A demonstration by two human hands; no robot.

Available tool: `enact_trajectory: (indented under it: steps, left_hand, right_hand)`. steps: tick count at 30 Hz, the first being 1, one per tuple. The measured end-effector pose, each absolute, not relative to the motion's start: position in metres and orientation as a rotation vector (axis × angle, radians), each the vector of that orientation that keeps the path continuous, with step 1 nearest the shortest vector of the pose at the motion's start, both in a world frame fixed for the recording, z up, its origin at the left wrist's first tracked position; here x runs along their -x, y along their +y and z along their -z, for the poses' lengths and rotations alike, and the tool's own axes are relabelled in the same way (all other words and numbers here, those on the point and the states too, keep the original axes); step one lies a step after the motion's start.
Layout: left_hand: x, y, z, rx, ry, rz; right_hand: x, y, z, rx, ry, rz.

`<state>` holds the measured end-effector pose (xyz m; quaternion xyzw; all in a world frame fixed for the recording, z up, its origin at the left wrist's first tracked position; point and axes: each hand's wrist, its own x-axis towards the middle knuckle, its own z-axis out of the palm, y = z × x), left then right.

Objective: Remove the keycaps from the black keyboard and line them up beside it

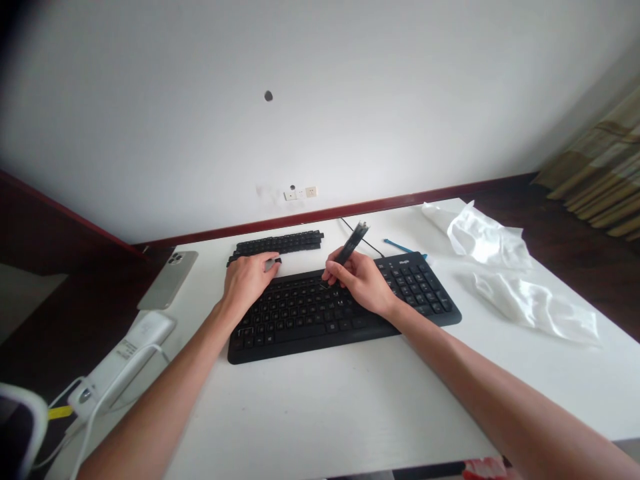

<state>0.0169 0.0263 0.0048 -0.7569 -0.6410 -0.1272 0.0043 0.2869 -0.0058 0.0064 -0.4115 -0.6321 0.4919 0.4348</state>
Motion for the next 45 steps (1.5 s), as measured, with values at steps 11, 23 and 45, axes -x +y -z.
enact_trajectory:
  steps: [11,23,45]
  left_hand:
    - [-0.0191,0.0296,-0.0041,2.318,-2.072,0.390]
    - [-0.0194,0.0322,-0.0016,2.263,-2.099,0.429]
    - [-0.0204,0.0333,-0.0012,2.249,-2.161,0.408]
  right_hand:
    - [-0.2877,-0.0068,-0.0065,1.036,-1.575,-1.226]
    - [-0.2864,-0.0067,-0.0081,1.040,-1.584,-1.225]
    - [-0.2872,-0.0076,-0.0074,1.055,-1.589,-1.226]
